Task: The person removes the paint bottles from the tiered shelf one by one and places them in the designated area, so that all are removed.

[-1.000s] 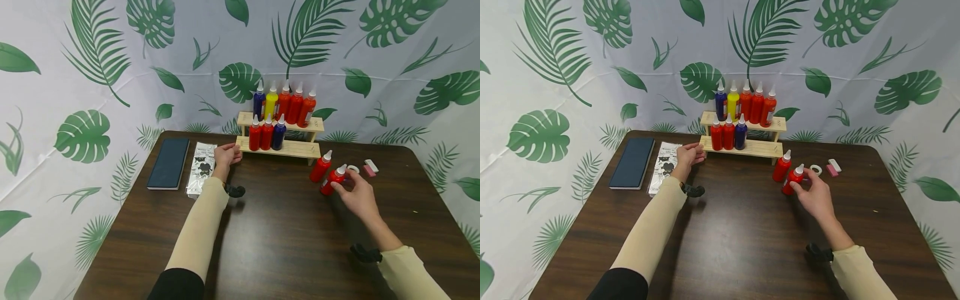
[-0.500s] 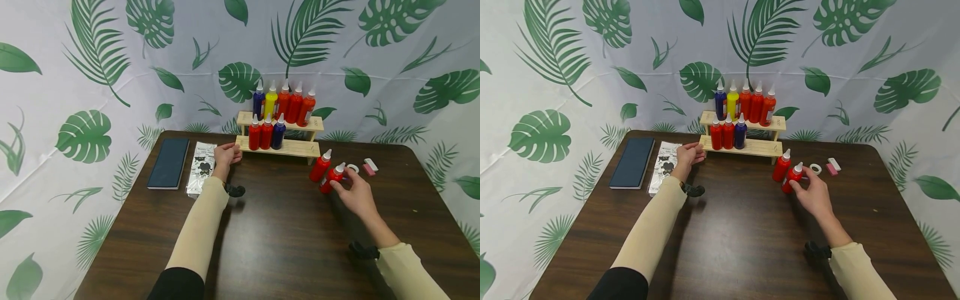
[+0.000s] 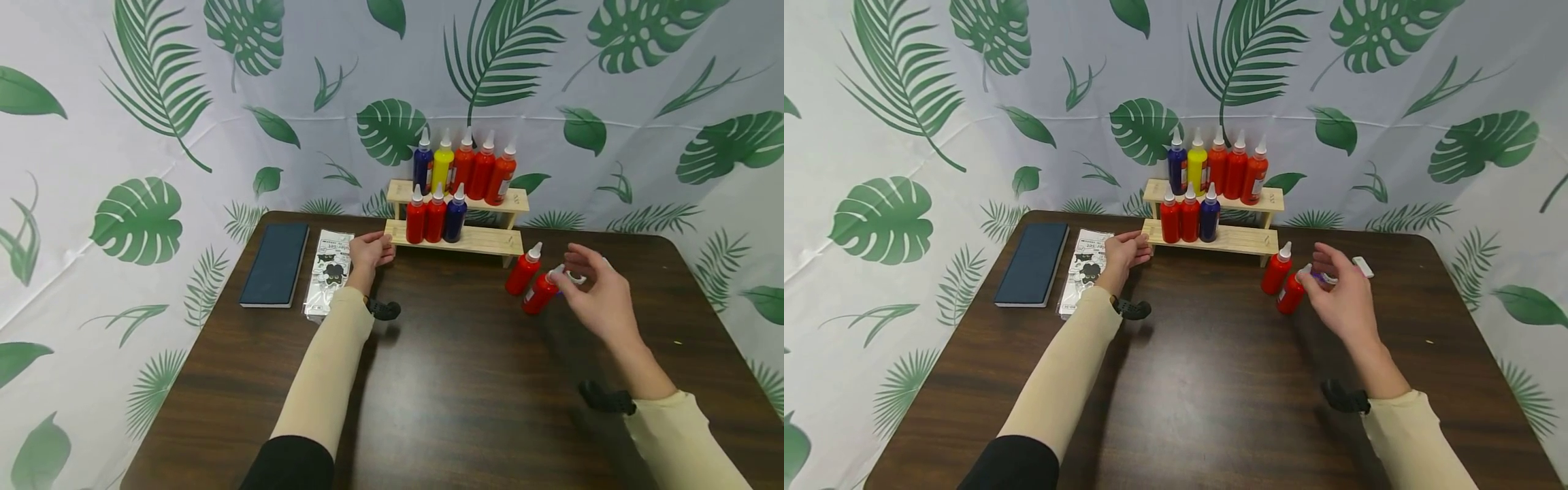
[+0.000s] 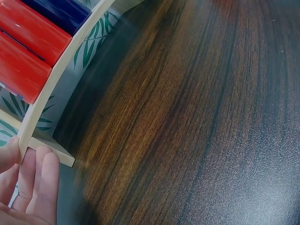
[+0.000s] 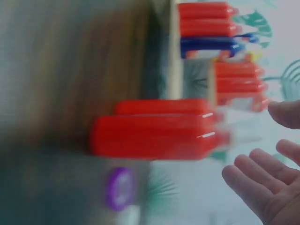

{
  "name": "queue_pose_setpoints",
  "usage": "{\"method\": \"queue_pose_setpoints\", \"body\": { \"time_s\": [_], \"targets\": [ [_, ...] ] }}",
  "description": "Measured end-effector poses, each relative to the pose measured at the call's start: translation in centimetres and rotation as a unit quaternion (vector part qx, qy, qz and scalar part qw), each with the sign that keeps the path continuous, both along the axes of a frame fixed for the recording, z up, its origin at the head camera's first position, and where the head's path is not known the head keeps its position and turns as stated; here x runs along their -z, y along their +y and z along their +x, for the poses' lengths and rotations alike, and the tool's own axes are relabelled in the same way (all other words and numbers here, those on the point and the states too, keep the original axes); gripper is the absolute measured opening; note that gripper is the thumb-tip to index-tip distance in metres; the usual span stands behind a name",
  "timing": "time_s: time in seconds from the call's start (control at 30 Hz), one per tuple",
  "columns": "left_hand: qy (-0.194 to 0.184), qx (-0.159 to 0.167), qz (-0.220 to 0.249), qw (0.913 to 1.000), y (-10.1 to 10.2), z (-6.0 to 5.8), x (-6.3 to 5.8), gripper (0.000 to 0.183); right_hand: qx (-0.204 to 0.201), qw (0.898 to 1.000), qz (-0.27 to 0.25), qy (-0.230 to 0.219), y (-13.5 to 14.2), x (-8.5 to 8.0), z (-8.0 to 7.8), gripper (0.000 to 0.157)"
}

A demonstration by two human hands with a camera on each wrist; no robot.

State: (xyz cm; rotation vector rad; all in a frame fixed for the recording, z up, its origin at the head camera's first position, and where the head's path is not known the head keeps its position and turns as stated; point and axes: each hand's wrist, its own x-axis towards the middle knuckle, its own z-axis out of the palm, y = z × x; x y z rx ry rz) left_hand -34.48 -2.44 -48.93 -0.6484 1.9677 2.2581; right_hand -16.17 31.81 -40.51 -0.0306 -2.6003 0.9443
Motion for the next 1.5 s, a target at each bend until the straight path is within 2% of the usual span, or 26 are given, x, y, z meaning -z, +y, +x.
{"method": "queue_pose_setpoints", "body": {
  "time_s": [0.1,0.17,0.3,0.37,0.5,0.63,0.73,0.93,1.2,1.5],
  "targets": [
    [0.001,-0.004,0.0,1.0,-0.1,0.0,0.0,0.023,-0.004,1.0,0.01,0.016,-1.3,-2.4,-1.0,0.053],
    [0.0,-0.005,0.0,1.0,-0.1,0.0,0.0,0.024,-0.022,0.999,0.02,0.017,-2.5,-3.9,-2.0,0.054],
    [-0.003,-0.008,-0.001,1.0,-0.2,0.0,0.0,0.024,-0.07,0.996,0.048,-0.022,-5.1,-5.6,-5.0,0.057],
    [-0.004,-0.009,-0.002,0.9999,-0.2,0.0,0.0,0.024,-0.091,0.993,0.054,-0.052,-6.4,-5.5,-6.6,0.058],
    [-0.008,-0.006,-0.001,0.9999,-0.2,0.1,0.0,0.023,-0.113,0.987,0.039,-0.104,-8.4,-4.4,-9.8,0.06],
    [-0.007,-0.004,-0.004,1.0,-0.2,0.1,0.1,0.023,-0.107,0.986,0.008,-0.13,-9.9,-2.8,-12.4,0.062],
    [-0.008,-0.003,-0.003,1.0,-0.2,0.1,0.1,0.024,-0.096,0.986,-0.005,-0.133,-10.7,-1.6,-13.7,0.064],
    [-0.005,-0.003,-0.002,1.0,-0.2,0.1,0.0,0.023,-0.078,0.986,-0.036,-0.146,-11.8,-0.2,-14.8,0.067],
    [-0.003,0.007,0.0,1.0,-0.1,0.1,-0.2,0.022,-0.051,0.99,-0.051,-0.122,-12.0,0.3,-14.9,0.057],
    [-0.002,0.004,-0.003,1.0,0.0,0.1,-0.1,0.023,-0.043,0.993,-0.051,-0.096,-11.6,-0.8,-13.9,0.056]
  ]
}}
